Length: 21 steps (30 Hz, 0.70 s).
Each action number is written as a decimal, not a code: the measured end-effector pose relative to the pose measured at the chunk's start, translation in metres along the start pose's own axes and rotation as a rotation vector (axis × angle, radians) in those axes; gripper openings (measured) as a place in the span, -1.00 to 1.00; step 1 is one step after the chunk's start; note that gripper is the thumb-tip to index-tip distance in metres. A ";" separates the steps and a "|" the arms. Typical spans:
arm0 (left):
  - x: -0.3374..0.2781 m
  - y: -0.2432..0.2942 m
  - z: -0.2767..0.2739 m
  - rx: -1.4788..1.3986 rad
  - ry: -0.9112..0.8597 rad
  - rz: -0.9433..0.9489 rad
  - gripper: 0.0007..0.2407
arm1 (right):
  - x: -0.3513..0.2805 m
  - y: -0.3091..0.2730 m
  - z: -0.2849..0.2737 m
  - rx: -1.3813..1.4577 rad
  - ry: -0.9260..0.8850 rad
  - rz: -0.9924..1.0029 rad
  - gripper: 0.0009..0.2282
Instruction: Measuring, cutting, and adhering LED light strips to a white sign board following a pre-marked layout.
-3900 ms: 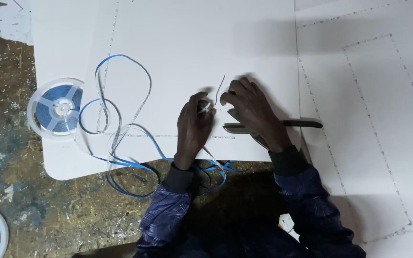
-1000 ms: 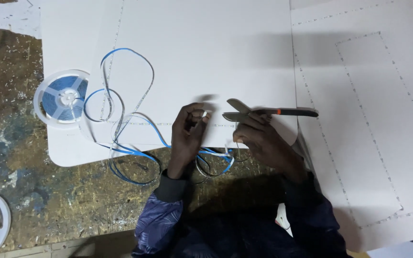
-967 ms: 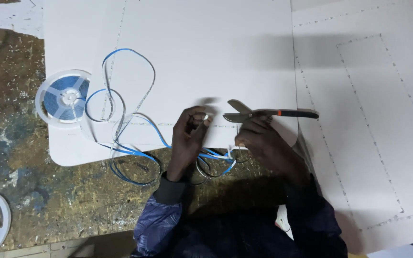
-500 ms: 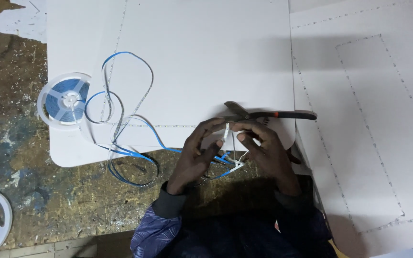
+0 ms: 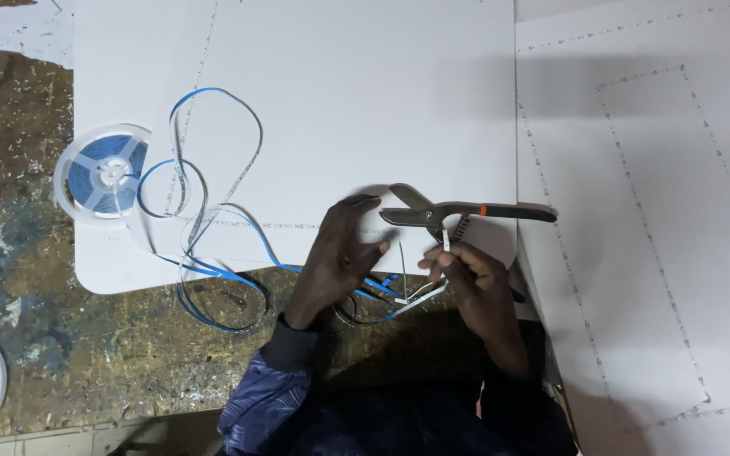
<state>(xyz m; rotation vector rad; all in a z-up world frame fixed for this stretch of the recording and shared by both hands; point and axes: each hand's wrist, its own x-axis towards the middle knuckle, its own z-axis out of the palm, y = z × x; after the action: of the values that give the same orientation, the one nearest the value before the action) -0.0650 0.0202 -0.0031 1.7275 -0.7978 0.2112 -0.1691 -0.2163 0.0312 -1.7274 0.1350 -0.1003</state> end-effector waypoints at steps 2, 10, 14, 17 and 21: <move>0.011 0.004 0.000 0.066 -0.007 0.016 -0.56 | 0.007 -0.011 0.008 -0.158 0.070 -0.113 -0.70; -0.001 -0.005 0.009 0.234 -0.210 -0.124 -0.29 | 0.064 0.027 0.001 -1.063 0.115 -0.600 -0.35; -0.005 0.006 0.000 0.257 -0.347 -0.135 -0.08 | 0.073 0.029 -0.007 -1.018 0.065 -0.665 -0.53; -0.002 0.020 -0.003 0.269 -0.355 -0.135 -0.07 | 0.073 0.020 -0.015 -1.050 0.132 -0.721 -0.62; -0.008 0.002 0.005 0.378 -0.337 0.017 -0.43 | 0.073 0.016 -0.044 -1.132 0.202 -0.584 -0.63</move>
<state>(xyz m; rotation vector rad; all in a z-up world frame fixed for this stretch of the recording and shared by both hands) -0.0731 0.0186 -0.0072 2.1483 -1.0695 0.0846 -0.1038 -0.2723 0.0218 -2.8398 -0.2221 -0.7436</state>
